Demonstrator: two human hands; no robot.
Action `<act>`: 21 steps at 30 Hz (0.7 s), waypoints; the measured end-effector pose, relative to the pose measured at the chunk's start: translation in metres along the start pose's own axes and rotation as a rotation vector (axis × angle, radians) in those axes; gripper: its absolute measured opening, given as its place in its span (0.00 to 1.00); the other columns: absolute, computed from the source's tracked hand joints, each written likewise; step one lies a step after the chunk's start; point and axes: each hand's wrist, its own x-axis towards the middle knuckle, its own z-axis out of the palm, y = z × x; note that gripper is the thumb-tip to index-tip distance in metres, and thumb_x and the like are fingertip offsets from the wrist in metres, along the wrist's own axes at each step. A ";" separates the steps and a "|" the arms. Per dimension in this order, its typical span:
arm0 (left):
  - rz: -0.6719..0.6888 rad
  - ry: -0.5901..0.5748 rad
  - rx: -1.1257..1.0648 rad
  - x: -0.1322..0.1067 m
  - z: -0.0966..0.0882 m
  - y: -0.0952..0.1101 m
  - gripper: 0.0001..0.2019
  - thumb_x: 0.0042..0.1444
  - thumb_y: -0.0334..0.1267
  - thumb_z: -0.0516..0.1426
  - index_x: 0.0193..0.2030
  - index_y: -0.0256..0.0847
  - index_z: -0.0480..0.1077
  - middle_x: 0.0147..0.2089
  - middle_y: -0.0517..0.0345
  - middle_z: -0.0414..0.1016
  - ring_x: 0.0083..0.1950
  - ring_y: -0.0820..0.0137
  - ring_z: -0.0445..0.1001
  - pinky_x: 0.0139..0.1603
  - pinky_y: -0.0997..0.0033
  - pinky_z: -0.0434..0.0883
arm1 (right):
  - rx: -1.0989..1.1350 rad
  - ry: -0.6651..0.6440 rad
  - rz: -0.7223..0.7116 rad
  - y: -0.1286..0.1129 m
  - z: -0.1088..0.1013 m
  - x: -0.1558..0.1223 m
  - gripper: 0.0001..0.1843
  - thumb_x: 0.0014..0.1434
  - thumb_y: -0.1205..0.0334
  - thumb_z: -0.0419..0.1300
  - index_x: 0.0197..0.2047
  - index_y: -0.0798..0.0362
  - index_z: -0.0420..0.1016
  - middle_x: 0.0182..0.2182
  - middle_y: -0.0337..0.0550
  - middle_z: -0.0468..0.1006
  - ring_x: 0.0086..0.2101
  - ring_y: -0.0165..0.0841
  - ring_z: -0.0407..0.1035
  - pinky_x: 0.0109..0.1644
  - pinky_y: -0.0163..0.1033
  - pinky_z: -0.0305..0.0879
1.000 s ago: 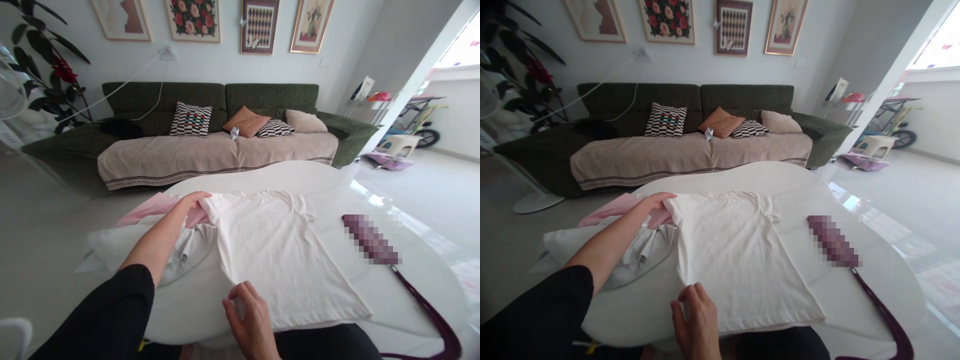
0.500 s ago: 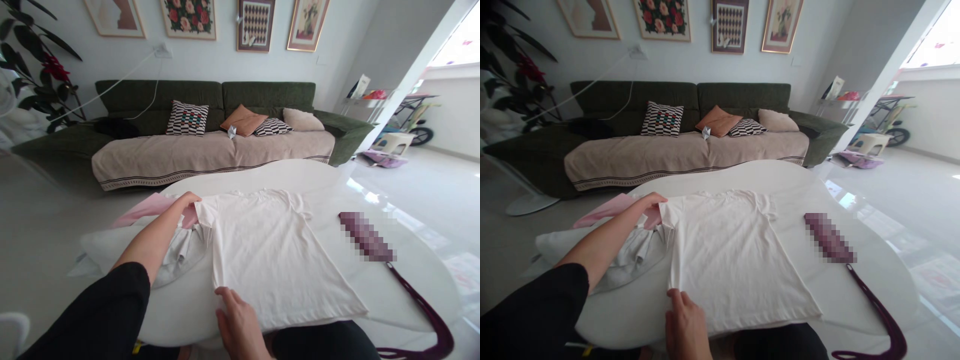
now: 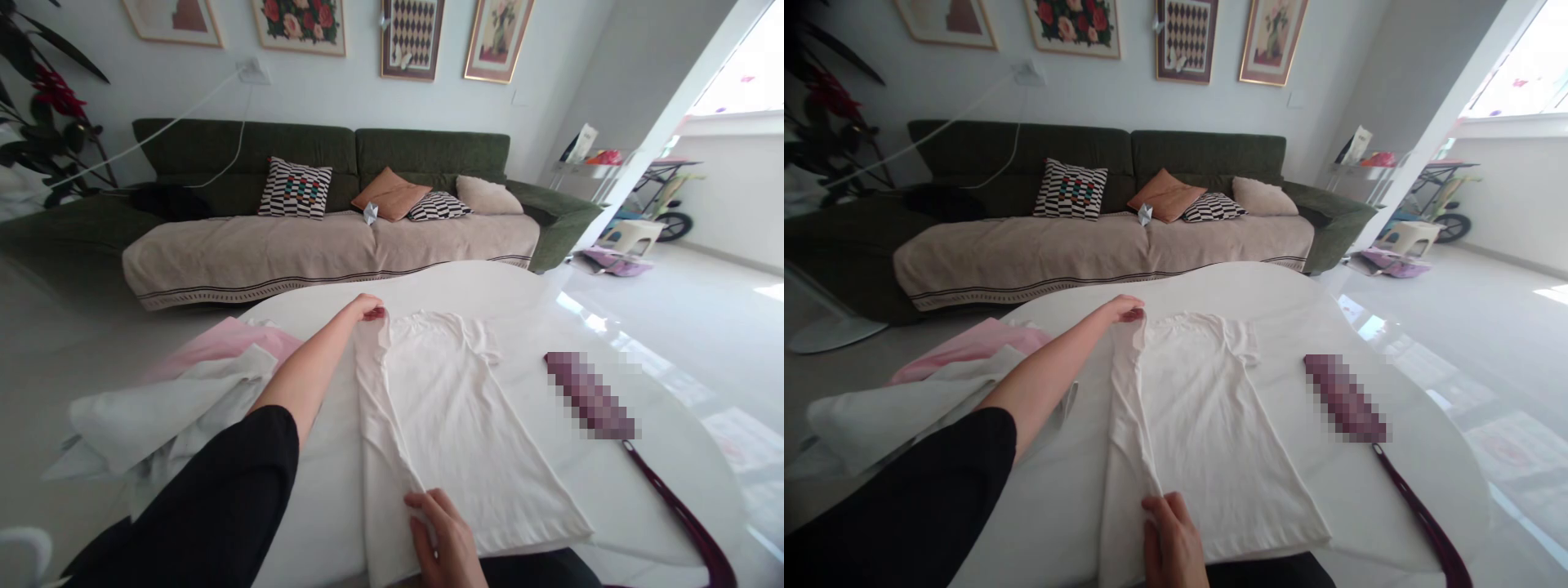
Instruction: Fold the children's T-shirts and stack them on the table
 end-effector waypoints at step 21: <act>0.641 0.038 0.773 -0.096 0.059 -0.110 0.30 0.55 0.54 0.49 0.62 0.47 0.52 0.67 0.53 0.44 0.67 0.54 0.38 0.62 0.51 0.44 | -0.274 -0.133 -0.074 0.014 -0.008 -0.017 0.23 0.55 0.66 0.49 0.55 0.56 0.63 0.44 0.51 0.74 0.42 0.36 0.71 0.44 0.37 0.68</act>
